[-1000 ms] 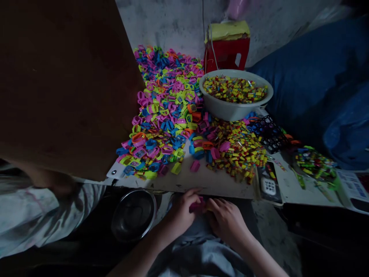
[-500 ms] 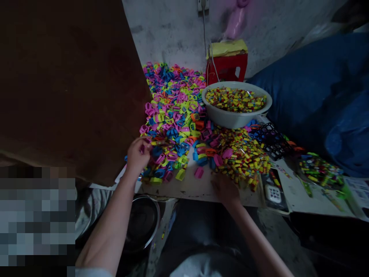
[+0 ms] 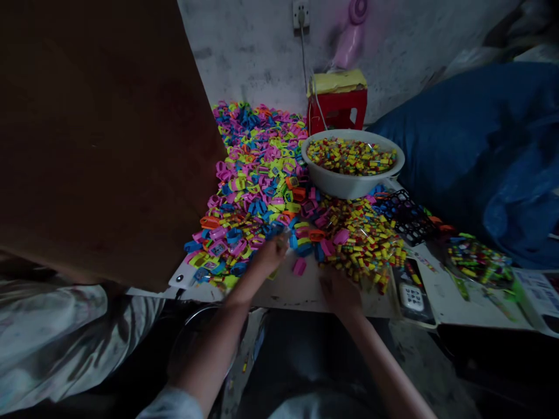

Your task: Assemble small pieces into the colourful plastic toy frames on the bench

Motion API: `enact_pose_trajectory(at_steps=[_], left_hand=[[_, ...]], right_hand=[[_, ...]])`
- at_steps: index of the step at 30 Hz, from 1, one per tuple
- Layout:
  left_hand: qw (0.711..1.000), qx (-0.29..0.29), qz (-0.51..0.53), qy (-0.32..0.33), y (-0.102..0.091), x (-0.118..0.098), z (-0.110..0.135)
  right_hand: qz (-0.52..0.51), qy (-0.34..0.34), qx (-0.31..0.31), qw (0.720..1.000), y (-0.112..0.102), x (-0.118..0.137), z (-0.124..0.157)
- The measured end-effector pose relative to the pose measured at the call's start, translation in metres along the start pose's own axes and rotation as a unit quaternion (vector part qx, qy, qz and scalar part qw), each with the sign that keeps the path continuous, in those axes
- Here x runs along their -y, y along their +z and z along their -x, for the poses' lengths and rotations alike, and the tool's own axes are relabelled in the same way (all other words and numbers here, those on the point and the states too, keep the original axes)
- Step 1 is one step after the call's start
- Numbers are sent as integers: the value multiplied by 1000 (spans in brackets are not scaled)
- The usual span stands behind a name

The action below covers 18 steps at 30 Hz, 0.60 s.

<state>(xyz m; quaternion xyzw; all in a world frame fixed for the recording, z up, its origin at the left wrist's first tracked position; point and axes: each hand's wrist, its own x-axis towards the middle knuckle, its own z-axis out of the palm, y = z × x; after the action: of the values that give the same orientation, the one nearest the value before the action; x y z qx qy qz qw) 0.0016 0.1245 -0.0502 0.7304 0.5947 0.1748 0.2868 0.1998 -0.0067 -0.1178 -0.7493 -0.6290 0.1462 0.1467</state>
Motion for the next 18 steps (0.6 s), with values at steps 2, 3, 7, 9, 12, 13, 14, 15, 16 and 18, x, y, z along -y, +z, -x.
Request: enact_pose_trajectory(at_steps=[2,3,7,9,12,13,14,15,16,18], left_hand=[[1000,18,23,3,31,-5,-9],[999,18,31,3,41,-5,-13],[998,17,61,1,39,-2,-15],[997,33,71,12,23,-3,-4],[991,90,83,53,-3,-11,27],[985,125,100,64,-8,-15,39],[975,171,129,65,-12,-19,52],[958,224,169,56,-15,-22,63],[935,277,217,38,-15,-24,74],[885,350,305,-5,-12,-25,91]], right_hand=[[-32,-1,-1,999,3,-2,4],[-53,-5,-2,999,5,-5,7],[-155,-40,-38,986,11,-15,27],[-208,-52,-47,976,11,-15,36],[-311,-47,-48,948,2,-6,41],[-355,-37,-53,933,-3,-1,41],[-403,-23,-56,913,-7,3,40],[-453,-6,-52,890,-11,7,39],[-500,13,-36,865,-15,10,38],[-575,42,29,816,-20,14,38]])
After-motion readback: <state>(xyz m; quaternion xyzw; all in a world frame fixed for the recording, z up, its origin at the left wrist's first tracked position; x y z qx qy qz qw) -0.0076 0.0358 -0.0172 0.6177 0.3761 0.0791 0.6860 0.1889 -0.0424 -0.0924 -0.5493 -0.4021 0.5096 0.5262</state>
